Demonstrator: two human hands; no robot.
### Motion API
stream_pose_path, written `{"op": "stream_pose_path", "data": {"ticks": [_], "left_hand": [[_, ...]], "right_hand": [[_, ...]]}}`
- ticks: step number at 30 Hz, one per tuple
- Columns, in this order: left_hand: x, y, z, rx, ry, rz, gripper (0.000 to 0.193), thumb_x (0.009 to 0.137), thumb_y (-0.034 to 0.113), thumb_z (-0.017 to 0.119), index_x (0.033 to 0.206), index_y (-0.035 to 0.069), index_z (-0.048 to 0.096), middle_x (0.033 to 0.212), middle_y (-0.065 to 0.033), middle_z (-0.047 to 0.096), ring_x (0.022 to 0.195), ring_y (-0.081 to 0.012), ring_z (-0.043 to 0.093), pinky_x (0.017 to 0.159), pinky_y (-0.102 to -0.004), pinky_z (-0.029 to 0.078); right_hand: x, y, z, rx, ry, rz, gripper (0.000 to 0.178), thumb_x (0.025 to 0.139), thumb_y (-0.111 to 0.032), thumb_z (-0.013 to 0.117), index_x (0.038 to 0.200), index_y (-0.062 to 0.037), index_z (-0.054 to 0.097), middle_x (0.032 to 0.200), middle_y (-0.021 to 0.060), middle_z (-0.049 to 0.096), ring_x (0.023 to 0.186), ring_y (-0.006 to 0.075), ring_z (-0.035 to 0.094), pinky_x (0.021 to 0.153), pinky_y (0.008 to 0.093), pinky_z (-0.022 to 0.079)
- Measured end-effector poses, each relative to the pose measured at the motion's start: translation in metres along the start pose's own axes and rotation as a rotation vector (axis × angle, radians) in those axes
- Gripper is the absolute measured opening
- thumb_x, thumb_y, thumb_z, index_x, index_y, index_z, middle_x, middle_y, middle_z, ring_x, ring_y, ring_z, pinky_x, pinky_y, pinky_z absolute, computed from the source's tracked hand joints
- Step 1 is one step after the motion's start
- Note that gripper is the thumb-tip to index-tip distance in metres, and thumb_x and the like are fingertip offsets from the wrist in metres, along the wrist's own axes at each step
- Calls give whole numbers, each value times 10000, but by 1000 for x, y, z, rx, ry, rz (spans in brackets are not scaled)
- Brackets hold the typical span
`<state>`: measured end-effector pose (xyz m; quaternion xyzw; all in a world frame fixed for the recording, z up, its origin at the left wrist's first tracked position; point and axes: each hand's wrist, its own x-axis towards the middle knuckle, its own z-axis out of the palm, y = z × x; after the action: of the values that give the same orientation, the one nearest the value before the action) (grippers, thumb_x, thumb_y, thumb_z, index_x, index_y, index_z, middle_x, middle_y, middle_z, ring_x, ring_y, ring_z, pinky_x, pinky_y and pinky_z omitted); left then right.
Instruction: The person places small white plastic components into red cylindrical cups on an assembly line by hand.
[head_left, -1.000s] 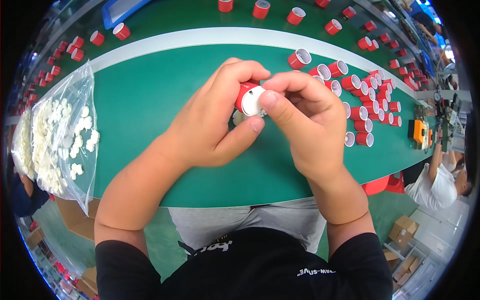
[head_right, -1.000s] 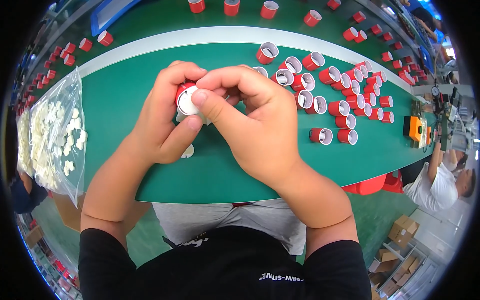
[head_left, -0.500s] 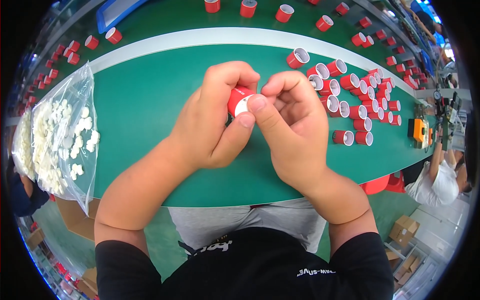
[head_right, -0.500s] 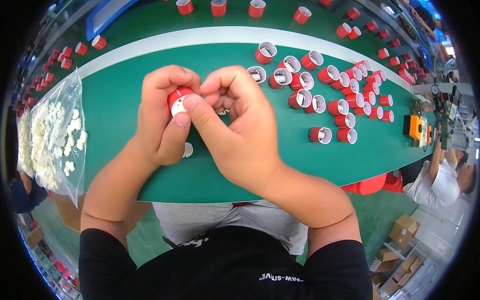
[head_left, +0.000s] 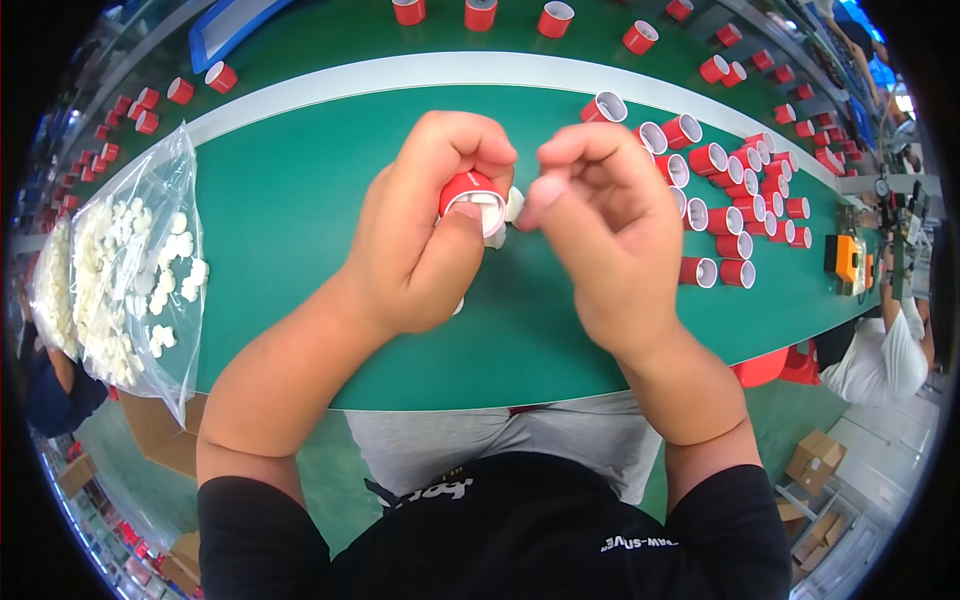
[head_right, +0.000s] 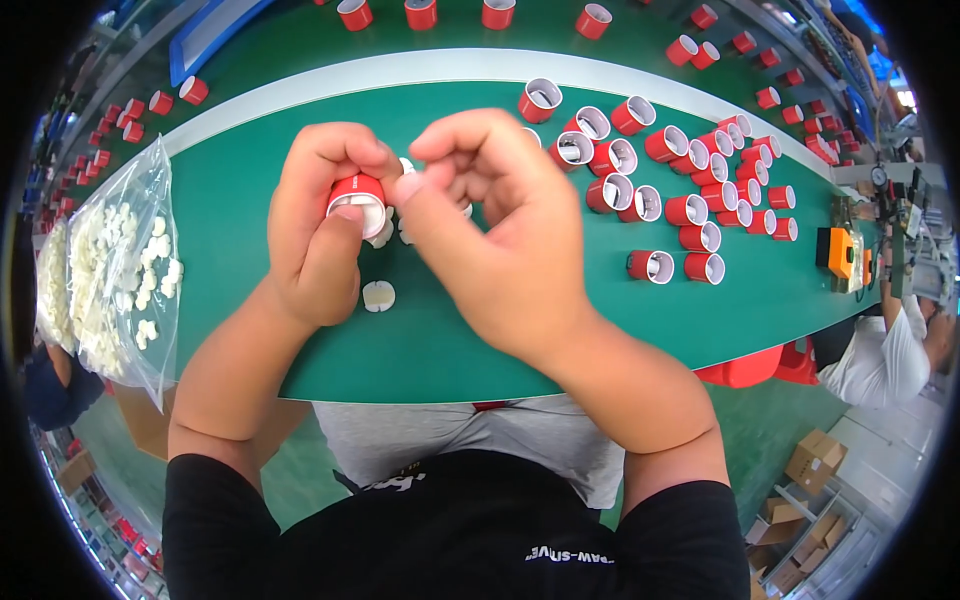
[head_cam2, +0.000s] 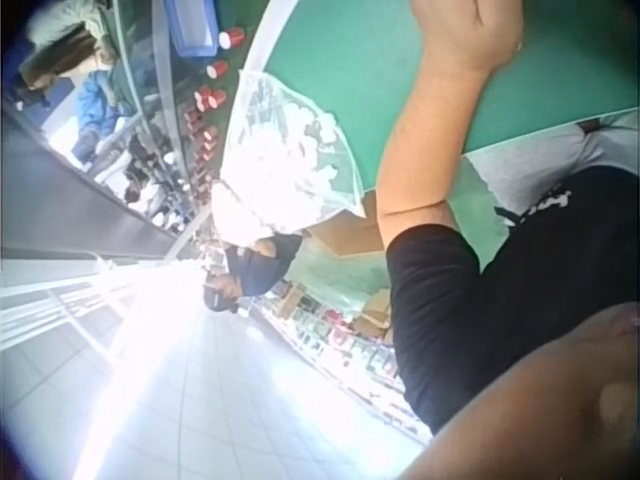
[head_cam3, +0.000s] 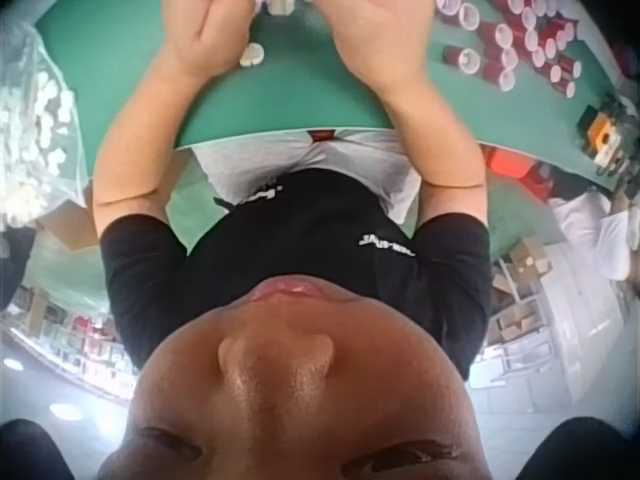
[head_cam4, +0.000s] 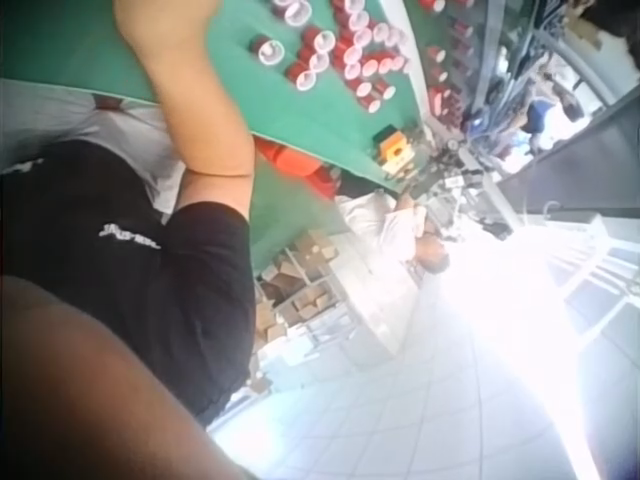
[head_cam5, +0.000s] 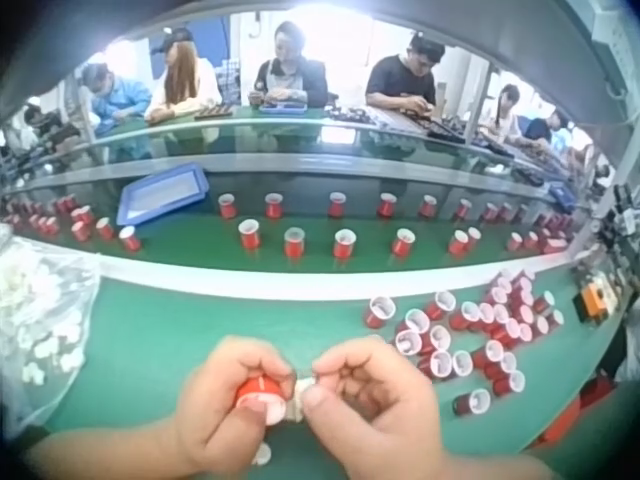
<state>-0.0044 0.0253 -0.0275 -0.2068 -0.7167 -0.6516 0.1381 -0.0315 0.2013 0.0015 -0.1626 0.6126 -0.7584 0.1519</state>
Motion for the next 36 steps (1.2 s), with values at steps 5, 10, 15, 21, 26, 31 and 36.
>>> {"op": "stream_pose_path", "data": {"ticks": [5,10,15,21,26,31,36], "left_hand": [[1,0,2,36,58,-79,277,886,9,457,1159,-10,499,877,-69,585,736,-113,525,653,-270,458],[1,3,-2,-69,55,-141,206,893,4,465,1088,-5,531,845,-52,589,708,-98,517,627,-261,446],[3,9,-1,51,74,-137,116,890,2,482,956,6,578,771,-39,588,652,-100,523,589,-266,443],[6,14,2,305,86,-102,78,839,4,526,883,26,587,709,-38,583,602,-121,548,552,-277,449],[4,11,-1,99,94,-105,111,821,20,532,912,8,594,756,-59,601,632,-145,570,575,-277,458],[2,9,-5,130,24,-79,147,821,24,530,953,-1,590,782,-65,604,648,-142,567,582,-275,455],[2,3,-2,60,45,-73,266,823,64,554,1082,2,554,811,-48,589,672,-122,547,595,-273,450]], "right_hand": [[3,2,-7,-114,2,-28,121,969,-65,638,1067,2,614,929,29,638,810,89,644,737,232,514],[2,1,-4,-143,31,-69,65,950,-31,645,1005,2,634,910,19,637,789,71,622,714,224,499],[3,3,-3,-108,44,-75,49,923,-5,658,970,-3,643,879,6,638,770,58,594,700,219,478],[0,0,-7,-296,-35,-156,72,945,-7,638,1011,21,627,958,41,634,857,102,614,769,254,500],[0,-4,-6,-304,-41,-186,72,937,8,643,1006,23,629,963,50,632,861,111,605,771,260,495],[0,-2,-8,-338,-69,-246,97,925,12,658,1019,22,635,960,54,641,842,118,589,757,262,487],[6,-4,-12,-519,-112,-439,159,874,38,697,1020,28,636,949,74,650,844,159,596,752,275,487]]}}
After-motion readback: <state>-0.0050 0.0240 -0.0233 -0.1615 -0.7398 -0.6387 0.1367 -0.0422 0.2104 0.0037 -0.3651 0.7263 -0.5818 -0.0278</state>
